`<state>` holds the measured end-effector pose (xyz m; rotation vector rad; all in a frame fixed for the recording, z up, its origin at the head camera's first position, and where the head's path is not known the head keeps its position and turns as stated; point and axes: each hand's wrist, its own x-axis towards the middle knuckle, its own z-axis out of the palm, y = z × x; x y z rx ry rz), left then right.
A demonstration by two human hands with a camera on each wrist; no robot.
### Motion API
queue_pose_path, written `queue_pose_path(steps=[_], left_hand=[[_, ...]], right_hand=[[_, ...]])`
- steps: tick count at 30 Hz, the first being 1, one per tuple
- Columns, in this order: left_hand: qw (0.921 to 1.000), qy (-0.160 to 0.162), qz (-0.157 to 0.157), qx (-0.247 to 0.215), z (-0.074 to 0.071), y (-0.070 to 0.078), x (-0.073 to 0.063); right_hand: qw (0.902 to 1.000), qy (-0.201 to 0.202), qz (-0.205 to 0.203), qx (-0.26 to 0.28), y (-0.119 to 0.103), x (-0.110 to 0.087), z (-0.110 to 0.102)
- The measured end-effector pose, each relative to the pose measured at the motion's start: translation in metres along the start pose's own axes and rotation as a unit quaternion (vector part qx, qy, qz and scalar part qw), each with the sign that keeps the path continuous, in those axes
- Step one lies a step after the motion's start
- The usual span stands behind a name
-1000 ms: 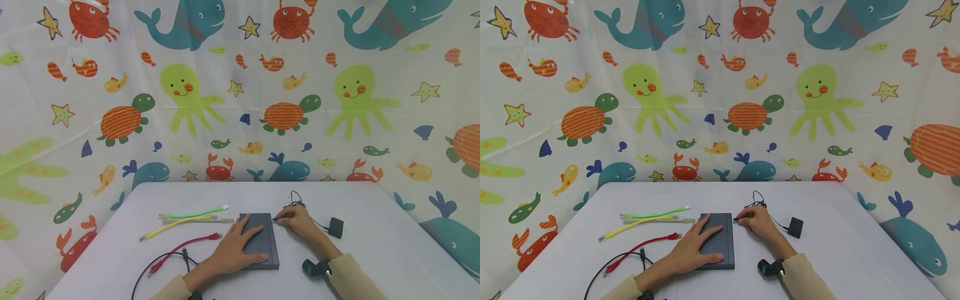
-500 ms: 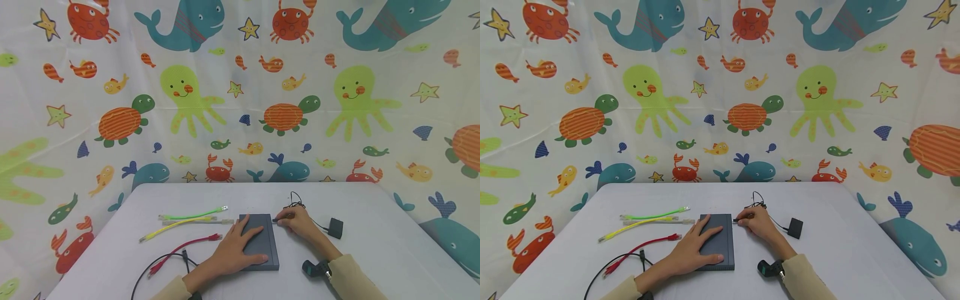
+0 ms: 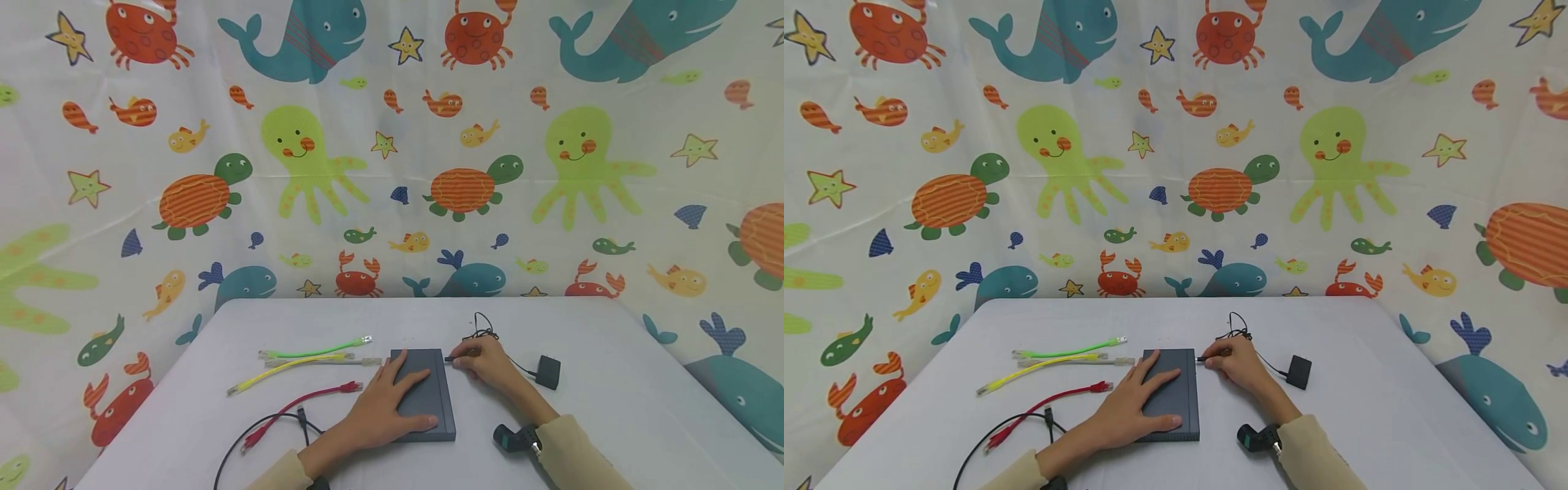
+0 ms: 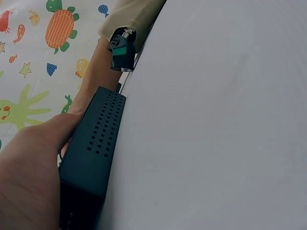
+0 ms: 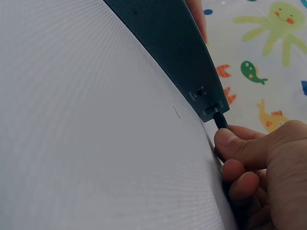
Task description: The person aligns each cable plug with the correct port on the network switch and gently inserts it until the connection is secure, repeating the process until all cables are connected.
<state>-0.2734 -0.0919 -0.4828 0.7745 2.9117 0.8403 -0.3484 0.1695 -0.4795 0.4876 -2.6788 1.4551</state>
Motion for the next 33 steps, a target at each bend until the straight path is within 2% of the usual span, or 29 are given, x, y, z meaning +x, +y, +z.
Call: queue_pose_path(steps=[33], left_hand=[[1.0, 0.001, -0.005, -0.003, -0.0015, 0.0027, -0.0018]], right_hand=[[0.9999, -0.004, -0.009, -0.003, -0.0019, -0.0019, -0.0009]])
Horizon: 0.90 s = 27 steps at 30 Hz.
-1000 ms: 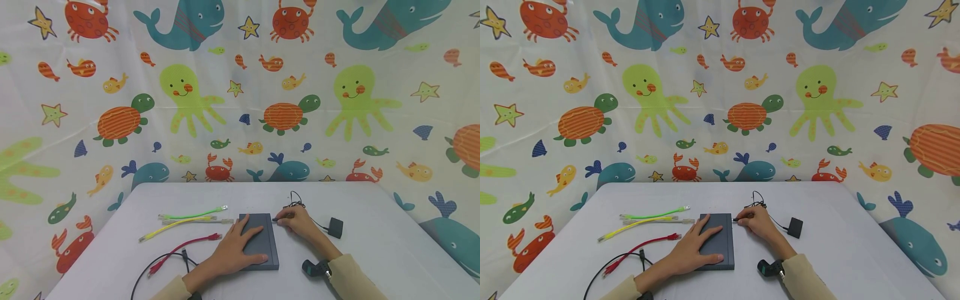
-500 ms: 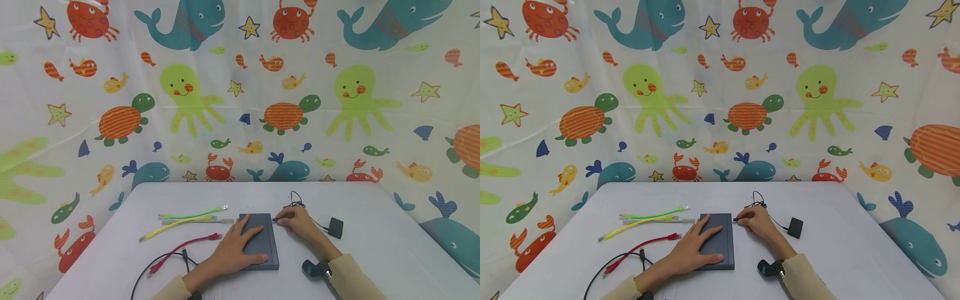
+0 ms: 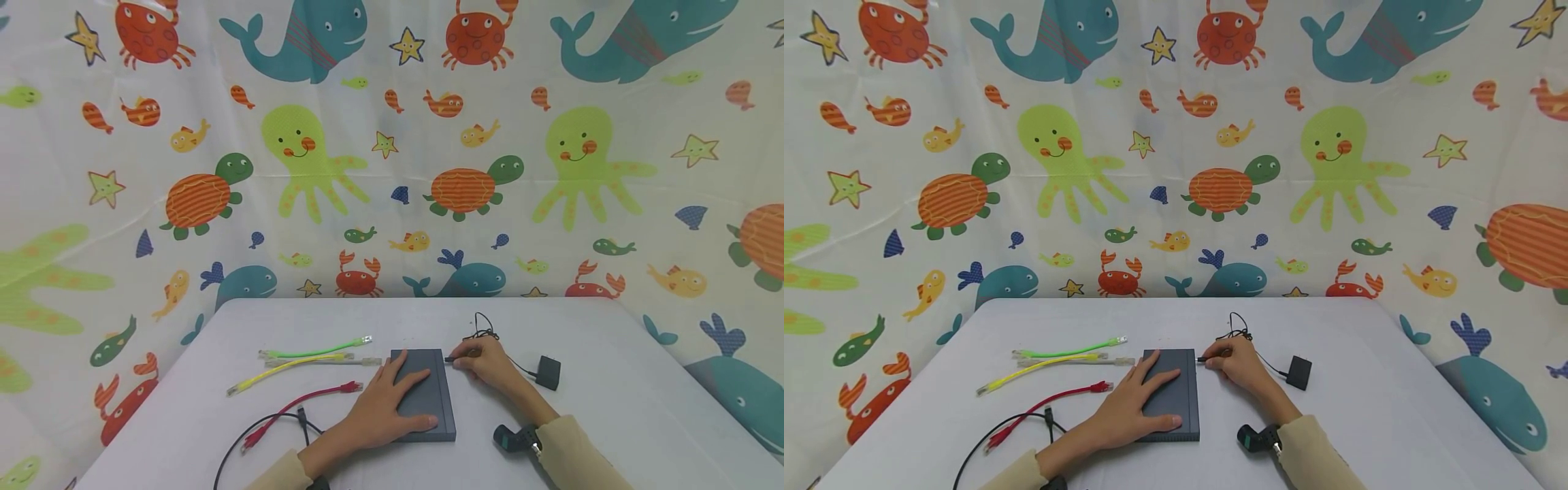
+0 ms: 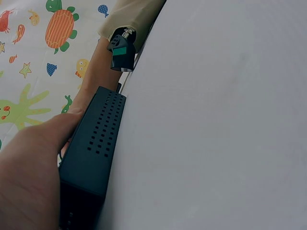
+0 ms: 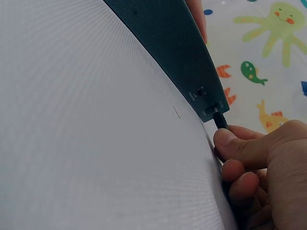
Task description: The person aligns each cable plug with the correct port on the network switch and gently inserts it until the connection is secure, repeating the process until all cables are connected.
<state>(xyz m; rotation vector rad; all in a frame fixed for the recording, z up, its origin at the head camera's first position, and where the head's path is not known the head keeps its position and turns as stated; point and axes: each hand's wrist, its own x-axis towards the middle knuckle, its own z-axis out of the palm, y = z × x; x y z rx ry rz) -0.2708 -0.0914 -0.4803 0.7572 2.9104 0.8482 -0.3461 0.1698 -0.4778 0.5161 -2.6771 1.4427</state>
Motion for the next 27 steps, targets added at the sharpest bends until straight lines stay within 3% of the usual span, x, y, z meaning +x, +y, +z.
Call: queue_pose_path(steps=[27], left_hand=[[1.0, -0.002, 0.003, 0.005, -0.0004, -0.0003, 0.0002]], right_hand=[[1.0, 0.003, 0.008, -0.003, 0.0007, 0.0009, 0.0008]])
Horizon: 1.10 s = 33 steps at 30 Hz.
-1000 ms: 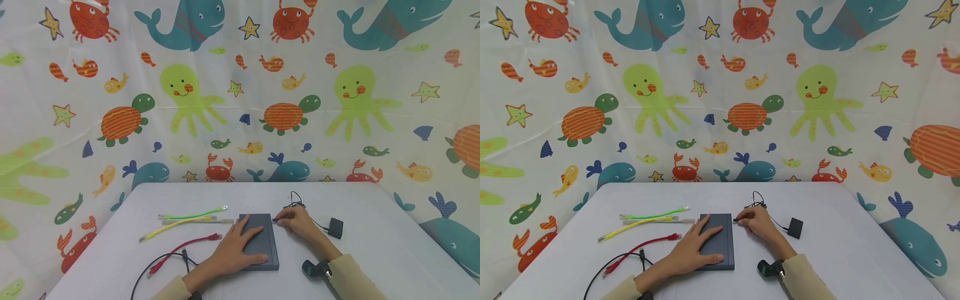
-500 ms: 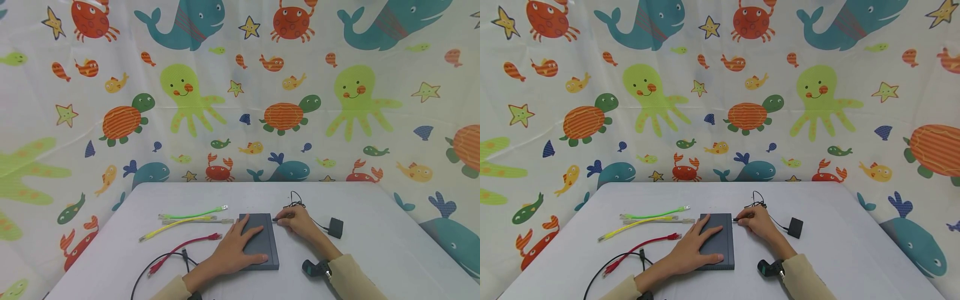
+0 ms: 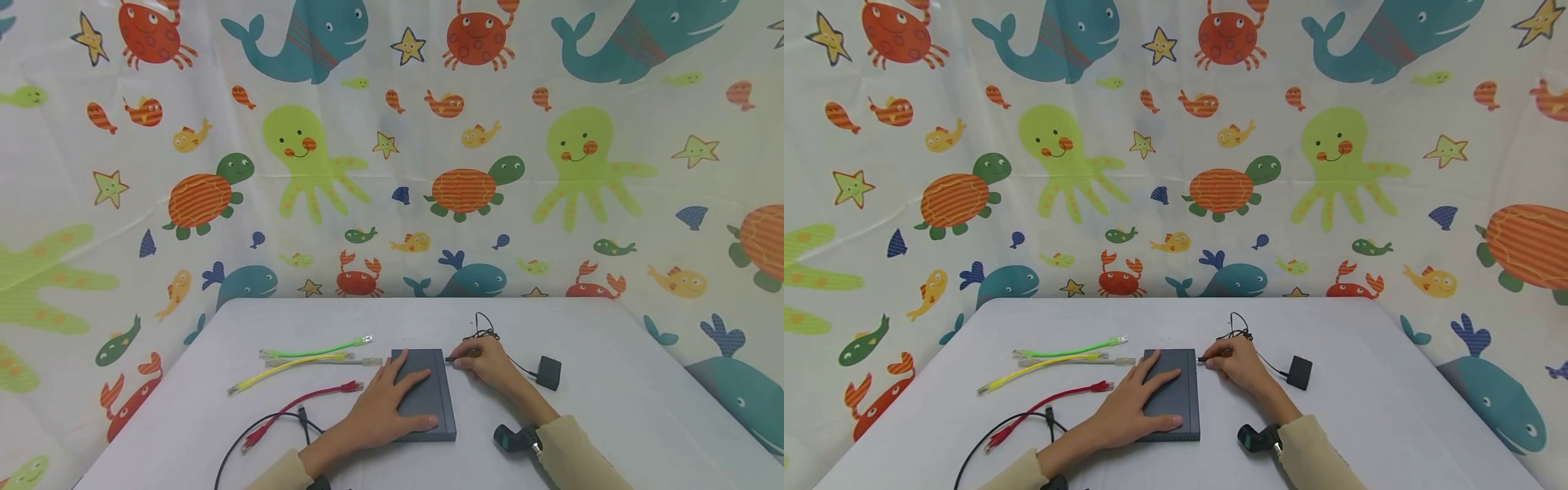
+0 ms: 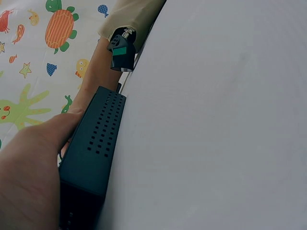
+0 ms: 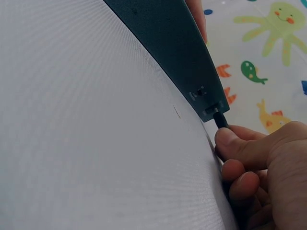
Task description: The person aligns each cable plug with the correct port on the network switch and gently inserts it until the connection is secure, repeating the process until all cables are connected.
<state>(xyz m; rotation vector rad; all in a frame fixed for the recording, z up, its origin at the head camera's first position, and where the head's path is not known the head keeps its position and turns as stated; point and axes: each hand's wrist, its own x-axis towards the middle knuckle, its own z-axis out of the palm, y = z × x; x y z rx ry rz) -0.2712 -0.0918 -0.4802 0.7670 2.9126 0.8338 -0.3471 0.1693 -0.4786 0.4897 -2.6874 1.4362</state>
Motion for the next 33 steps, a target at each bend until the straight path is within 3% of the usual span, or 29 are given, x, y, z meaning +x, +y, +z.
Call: queue_pose_path(steps=[33], left_hand=[[1.0, 0.001, 0.005, -0.005, 0.0015, -0.0016, 0.0011]], right_hand=[[0.9999, -0.005, 0.001, 0.01, 0.0035, 0.0011, 0.0]])
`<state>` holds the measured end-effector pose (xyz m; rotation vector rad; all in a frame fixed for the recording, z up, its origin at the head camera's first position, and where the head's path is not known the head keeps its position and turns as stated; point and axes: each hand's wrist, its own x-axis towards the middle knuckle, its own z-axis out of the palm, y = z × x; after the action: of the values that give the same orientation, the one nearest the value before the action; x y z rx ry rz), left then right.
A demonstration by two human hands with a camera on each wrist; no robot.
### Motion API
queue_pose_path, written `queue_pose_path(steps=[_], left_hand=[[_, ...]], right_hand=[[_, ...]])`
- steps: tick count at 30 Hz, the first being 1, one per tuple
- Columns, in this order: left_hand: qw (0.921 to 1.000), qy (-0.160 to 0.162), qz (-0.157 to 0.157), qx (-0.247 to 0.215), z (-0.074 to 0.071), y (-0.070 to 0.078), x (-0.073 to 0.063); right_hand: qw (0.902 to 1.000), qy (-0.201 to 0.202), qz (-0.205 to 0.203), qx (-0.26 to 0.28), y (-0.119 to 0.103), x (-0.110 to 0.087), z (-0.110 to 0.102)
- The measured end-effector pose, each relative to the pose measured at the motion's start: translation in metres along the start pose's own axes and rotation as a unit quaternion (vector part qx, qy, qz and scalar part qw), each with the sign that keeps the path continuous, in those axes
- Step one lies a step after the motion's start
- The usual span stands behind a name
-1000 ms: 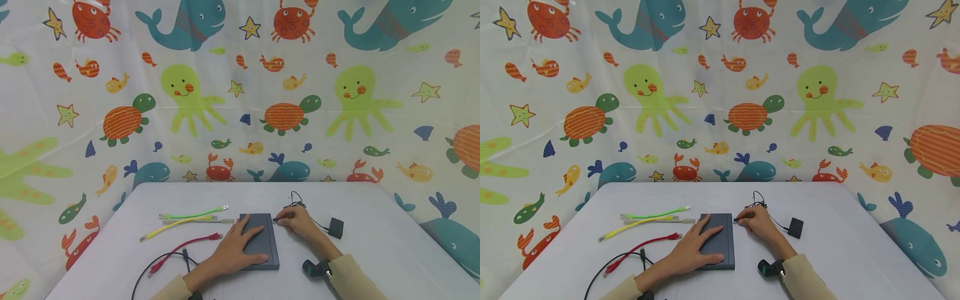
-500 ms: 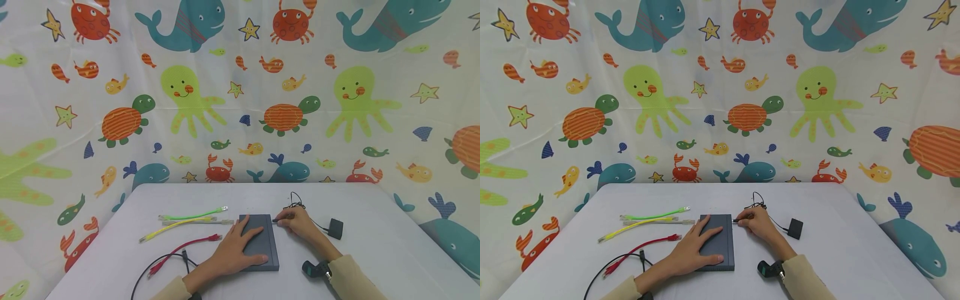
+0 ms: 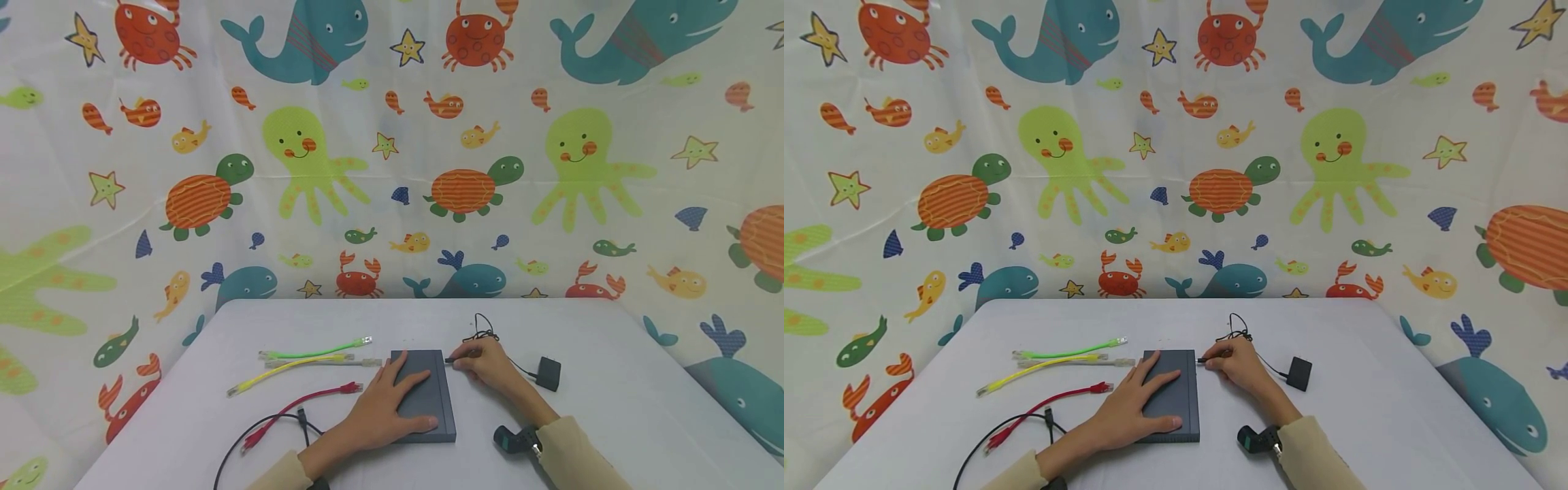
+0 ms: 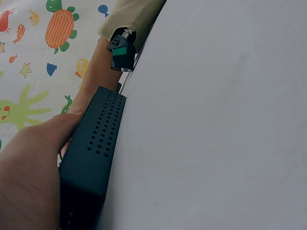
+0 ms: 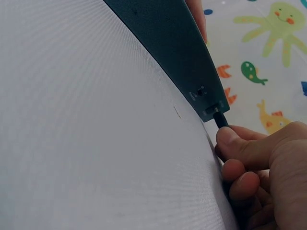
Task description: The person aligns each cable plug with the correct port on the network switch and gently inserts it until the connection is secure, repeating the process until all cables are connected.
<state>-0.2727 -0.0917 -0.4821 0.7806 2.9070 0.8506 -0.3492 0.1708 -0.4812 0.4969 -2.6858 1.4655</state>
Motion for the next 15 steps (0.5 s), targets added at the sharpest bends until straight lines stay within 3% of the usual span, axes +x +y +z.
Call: queue_pose_path(steps=[15], left_hand=[[1.0, 0.005, 0.006, 0.001, -0.0012, 0.0025, -0.0008]], right_hand=[[0.9995, 0.005, -0.029, -0.006, 0.0001, -0.0002, 0.0001]])
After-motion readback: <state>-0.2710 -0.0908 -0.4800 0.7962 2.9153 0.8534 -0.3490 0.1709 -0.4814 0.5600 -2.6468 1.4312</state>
